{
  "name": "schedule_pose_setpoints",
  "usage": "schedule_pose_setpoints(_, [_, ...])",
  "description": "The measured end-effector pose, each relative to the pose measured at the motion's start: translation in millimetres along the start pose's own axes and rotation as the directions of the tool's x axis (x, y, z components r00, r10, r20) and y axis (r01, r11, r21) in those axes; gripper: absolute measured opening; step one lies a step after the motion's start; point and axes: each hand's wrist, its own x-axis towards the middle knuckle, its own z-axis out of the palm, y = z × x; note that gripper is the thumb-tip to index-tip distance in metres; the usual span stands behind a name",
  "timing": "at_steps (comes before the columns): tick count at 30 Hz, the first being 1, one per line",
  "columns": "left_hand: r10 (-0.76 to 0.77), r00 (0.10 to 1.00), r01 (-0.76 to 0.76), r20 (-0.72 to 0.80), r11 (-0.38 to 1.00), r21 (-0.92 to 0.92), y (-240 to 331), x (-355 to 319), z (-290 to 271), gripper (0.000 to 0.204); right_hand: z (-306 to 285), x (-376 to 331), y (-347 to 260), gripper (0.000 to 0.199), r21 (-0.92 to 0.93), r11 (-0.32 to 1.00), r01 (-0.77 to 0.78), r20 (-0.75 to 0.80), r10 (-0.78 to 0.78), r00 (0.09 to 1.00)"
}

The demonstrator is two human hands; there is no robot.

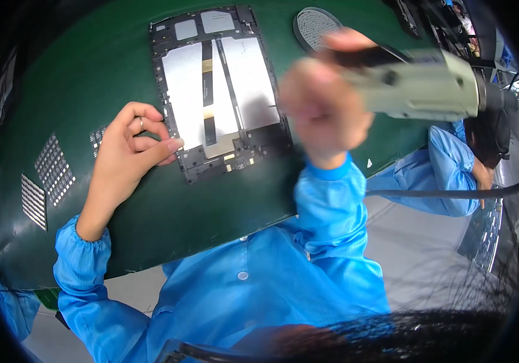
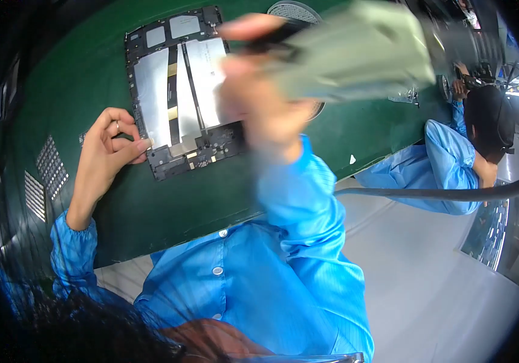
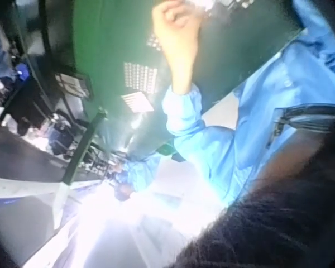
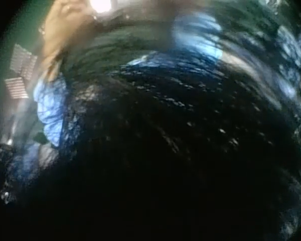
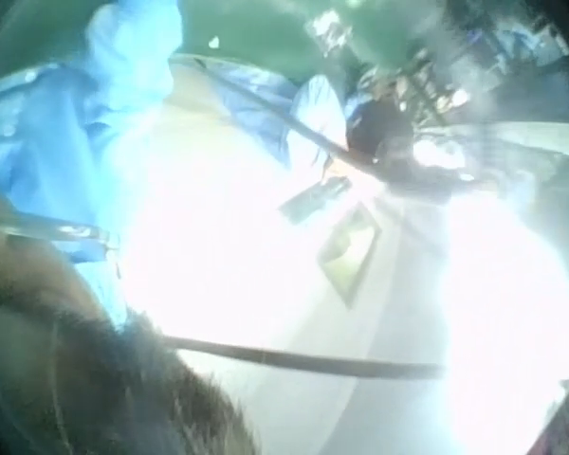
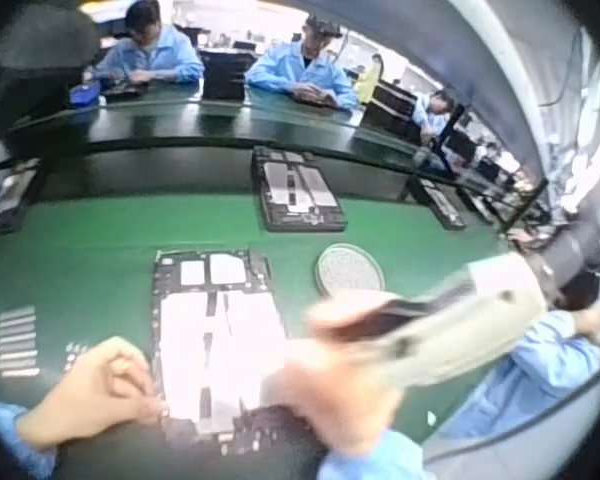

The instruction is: Installing small components and securing them with an electric screwdriver inside tablet chassis.

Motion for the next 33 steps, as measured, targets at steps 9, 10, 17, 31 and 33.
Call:
schedule_pose_setpoints(9, [-0.02, 1.0, 0.02, 0.006, 0.997, 0.072, -1.9, 6.3, 0.7, 0.037, -76.9, -8.0, 3.1, 0.029, -0.048, 0.998, 0.05, -0.195, -0.058, 0.979])
schedule_pose_setpoints(10, [-0.016, 1.0, 0.017, -0.005, 0.996, 0.084, -1.7, 6.2, 0.2, 0.038, -76.4, -7.6, 4.0, 0.029, -0.044, 0.998, 0.045, -0.202, -0.053, 0.978])
schedule_pose_setpoints(17, [-0.015, 0.999, 0.018, -0.032, 0.995, 0.097, -1.5, 7.6, 0.6, 0.038, -73.6, -3.7, 11.7, 0.027, -0.111, 0.993, -0.047, -0.166, 0.029, 0.986])
schedule_pose_setpoints(31, [-0.007, 1.0, 0.008, -0.015, 0.998, 0.059, -3.2, 2.3, -5.8, 0.038, -66.8, -5.1, 13.7, 0.021, -0.125, 0.986, -0.114, -0.136, 0.096, 0.986])
schedule_pose_setpoints(33, [0.015, 0.999, -0.016, 0.035, 1.0, 0.021, -7.2, 3.1, -10.7, 0.039, -67.7, -4.4, 17.0, 0.02, -0.134, 0.987, -0.084, -0.087, 0.073, 0.994])
